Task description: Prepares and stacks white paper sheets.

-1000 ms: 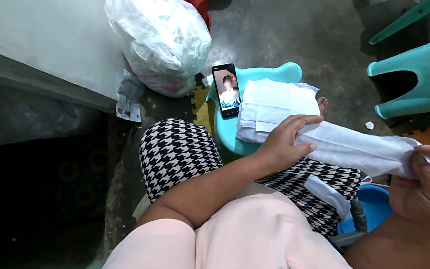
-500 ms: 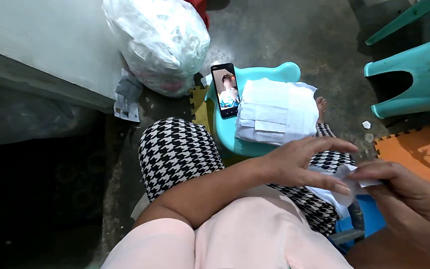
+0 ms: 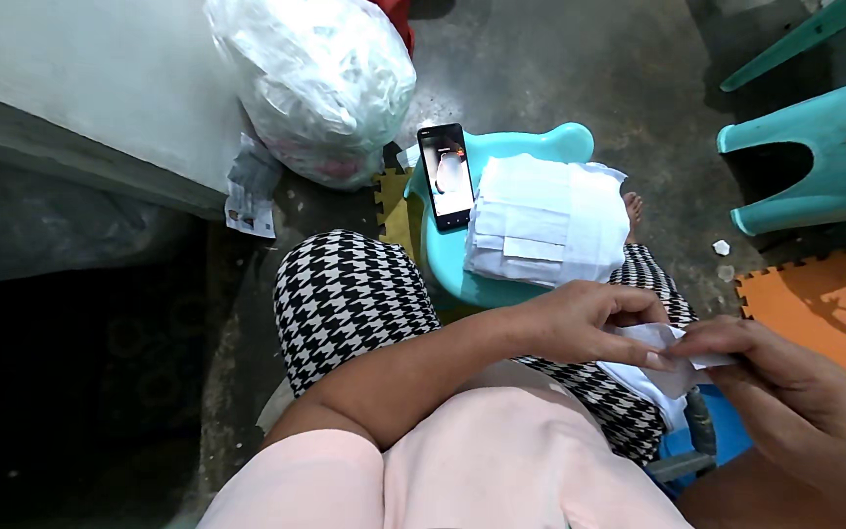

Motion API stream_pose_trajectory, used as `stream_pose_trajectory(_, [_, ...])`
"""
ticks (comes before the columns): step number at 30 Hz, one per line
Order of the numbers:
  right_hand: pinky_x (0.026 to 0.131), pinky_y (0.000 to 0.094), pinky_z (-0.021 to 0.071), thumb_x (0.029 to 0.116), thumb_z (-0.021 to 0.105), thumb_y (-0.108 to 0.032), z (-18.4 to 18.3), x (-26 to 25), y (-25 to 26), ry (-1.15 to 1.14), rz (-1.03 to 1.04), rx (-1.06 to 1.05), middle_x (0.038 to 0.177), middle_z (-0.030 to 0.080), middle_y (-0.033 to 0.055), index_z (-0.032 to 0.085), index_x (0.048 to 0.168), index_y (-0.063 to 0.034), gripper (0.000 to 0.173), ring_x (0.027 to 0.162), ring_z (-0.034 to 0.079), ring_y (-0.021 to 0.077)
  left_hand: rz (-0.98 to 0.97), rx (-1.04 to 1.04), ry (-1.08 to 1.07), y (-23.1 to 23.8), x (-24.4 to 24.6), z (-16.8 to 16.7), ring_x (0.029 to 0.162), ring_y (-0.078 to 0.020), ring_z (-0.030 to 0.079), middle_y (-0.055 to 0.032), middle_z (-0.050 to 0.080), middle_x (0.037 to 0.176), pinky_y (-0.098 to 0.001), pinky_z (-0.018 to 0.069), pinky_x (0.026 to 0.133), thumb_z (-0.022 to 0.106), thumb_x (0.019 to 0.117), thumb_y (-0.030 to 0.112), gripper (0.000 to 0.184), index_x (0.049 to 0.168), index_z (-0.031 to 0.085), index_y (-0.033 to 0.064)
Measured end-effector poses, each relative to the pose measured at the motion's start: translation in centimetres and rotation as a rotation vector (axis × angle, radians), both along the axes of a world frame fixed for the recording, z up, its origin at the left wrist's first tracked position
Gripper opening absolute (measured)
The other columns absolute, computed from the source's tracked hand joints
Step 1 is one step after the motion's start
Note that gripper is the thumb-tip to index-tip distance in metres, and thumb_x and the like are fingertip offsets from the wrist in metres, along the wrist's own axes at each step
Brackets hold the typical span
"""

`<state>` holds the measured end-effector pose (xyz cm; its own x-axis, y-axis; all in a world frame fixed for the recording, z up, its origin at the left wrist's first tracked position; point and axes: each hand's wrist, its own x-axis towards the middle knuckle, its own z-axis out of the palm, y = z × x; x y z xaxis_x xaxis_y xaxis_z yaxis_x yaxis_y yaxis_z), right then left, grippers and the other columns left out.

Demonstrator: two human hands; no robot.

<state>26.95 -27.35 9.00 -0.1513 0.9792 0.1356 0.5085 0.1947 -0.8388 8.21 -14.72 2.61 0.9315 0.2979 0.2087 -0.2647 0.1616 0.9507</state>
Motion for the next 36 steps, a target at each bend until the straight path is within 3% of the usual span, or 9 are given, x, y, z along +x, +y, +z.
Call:
stream_pose_trajectory(7, [0.084,0.0151,0.0539,0.1039,0.050,-0.020,-0.07,0.29,-0.09,-0.035,-0.016,-0.015,0.105,0.069,-0.0091,0.068,0.112,-0.0191,0.021,0.096,0.064,-0.0020,-0.030,-0.003,0.003,0.04,-0.02,-0.17,0.081,-0.0029,0.058,-0.0034,0.062,0.088,-0.0201,0.0487,0.075,0.064,0.0965,0.008,0.014,0.102,0.066,-0.0049])
stream_pose_trajectory(30, [0.081,0.0149,0.0537,0.1030,0.049,-0.020,-0.62,0.40,0.03,-0.065,-0.034,-0.032,0.102,0.069,-0.0070,0.069,0.111,-0.0163,0.022,0.092,0.064,-0.0016,-0.062,0.004,0.043,0.35,-0.16,-0.21,0.058,0.0021,0.042,0.0049,0.049,0.067,-0.0149,0.0343,0.055,0.064,0.0979,0.010,0.012,0.095,0.064,-0.0021])
stream_pose_trajectory(32, [0.081,0.0147,0.0536,0.1028,0.049,-0.020,-0.67,0.45,0.05,-0.067,-0.030,-0.031,0.102,0.069,-0.0072,0.069,0.111,-0.0166,0.021,0.092,0.064,-0.0019,-0.044,0.045,0.050,0.33,-0.11,-0.28,0.062,0.0016,0.045,0.0035,0.052,0.070,-0.0156,0.0375,0.058,0.065,0.0978,0.012,0.014,0.095,0.065,-0.0021])
stream_pose_trajectory(34, [0.081,0.0148,0.0535,0.1031,0.049,-0.021,-0.67,0.48,0.01,-0.068,-0.034,-0.030,0.102,0.069,-0.0070,0.069,0.110,-0.0166,0.021,0.092,0.064,-0.0019,-0.024,0.117,0.043,0.36,-0.07,-0.44,0.078,-0.0046,0.054,-0.0037,0.060,0.085,-0.0210,0.0448,0.071,0.065,0.0971,0.014,0.018,0.097,0.068,-0.0041])
stream_pose_trajectory(36, [0.080,0.0151,0.0538,0.1030,0.049,-0.020,-0.69,0.51,-0.02,-0.062,-0.035,-0.033,0.101,0.069,-0.0065,0.069,0.110,-0.0162,0.021,0.092,0.064,-0.0014,-0.020,0.150,0.019,0.34,0.00,-0.59,0.090,-0.0089,0.057,-0.0089,0.062,0.096,-0.0236,0.0468,0.079,0.064,0.0972,0.014,0.021,0.099,0.070,-0.0060])
